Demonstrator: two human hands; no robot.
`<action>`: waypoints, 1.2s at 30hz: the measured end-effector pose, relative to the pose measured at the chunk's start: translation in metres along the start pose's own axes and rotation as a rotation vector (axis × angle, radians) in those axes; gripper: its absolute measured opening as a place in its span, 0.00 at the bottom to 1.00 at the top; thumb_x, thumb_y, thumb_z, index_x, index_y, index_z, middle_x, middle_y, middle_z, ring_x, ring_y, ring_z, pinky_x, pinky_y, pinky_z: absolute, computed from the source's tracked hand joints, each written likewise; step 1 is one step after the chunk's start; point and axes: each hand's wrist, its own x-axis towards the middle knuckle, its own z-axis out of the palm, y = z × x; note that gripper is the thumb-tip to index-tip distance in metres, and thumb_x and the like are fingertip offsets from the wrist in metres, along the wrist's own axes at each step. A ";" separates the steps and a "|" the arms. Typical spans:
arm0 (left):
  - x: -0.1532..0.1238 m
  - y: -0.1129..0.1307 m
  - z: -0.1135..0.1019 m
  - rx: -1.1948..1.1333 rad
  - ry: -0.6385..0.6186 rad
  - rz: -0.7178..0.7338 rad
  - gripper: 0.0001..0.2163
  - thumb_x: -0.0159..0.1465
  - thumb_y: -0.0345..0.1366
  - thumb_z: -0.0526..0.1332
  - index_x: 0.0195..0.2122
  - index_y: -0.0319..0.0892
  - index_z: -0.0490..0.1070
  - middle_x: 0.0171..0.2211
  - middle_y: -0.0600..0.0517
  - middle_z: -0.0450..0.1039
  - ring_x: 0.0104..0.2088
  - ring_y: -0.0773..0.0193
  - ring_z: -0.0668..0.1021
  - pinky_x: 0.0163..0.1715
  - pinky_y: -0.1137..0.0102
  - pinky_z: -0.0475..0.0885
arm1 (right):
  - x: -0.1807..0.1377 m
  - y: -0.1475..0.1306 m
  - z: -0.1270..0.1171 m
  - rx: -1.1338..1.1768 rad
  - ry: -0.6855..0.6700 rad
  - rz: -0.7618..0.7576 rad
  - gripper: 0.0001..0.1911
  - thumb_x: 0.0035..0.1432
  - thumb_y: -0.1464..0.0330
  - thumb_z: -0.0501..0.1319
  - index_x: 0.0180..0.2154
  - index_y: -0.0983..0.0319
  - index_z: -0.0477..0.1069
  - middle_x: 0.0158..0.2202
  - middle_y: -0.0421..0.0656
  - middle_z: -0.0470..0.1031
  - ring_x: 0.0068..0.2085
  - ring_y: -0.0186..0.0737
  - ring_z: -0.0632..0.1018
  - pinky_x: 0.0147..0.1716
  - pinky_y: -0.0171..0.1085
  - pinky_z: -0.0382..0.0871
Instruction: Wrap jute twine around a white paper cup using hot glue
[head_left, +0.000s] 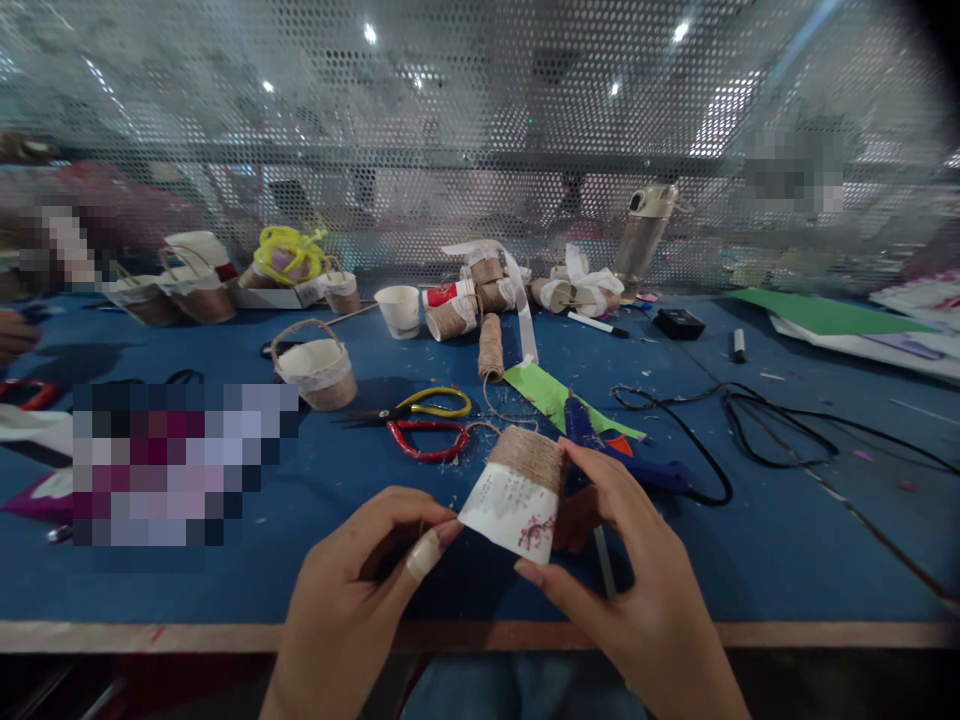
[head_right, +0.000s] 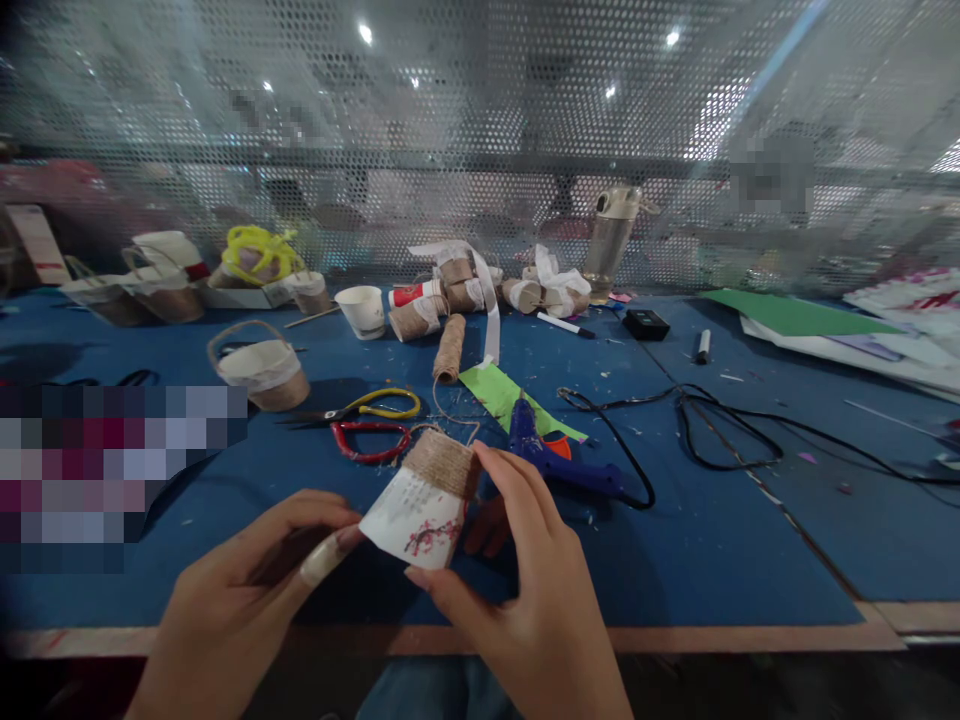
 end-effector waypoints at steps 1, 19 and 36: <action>0.000 0.000 0.000 0.004 0.003 0.002 0.06 0.63 0.32 0.74 0.33 0.54 0.87 0.33 0.61 0.86 0.32 0.71 0.87 0.36 0.88 0.78 | 0.000 0.000 0.000 -0.001 0.001 0.000 0.35 0.69 0.57 0.73 0.71 0.54 0.65 0.58 0.49 0.82 0.34 0.35 0.85 0.36 0.34 0.88; -0.002 -0.002 0.000 -0.013 0.025 -0.034 0.08 0.64 0.32 0.72 0.38 0.57 0.86 0.36 0.61 0.87 0.35 0.69 0.90 0.40 0.85 0.82 | 0.000 0.001 -0.001 -0.018 0.020 -0.010 0.36 0.70 0.57 0.72 0.72 0.50 0.64 0.57 0.45 0.81 0.35 0.33 0.85 0.37 0.32 0.87; -0.003 -0.002 0.000 0.074 0.016 -0.071 0.02 0.62 0.39 0.76 0.32 0.55 0.89 0.28 0.61 0.89 0.28 0.69 0.88 0.31 0.86 0.78 | 0.001 0.000 -0.001 -0.025 0.007 -0.014 0.35 0.70 0.56 0.72 0.72 0.51 0.63 0.58 0.46 0.82 0.34 0.31 0.85 0.38 0.30 0.86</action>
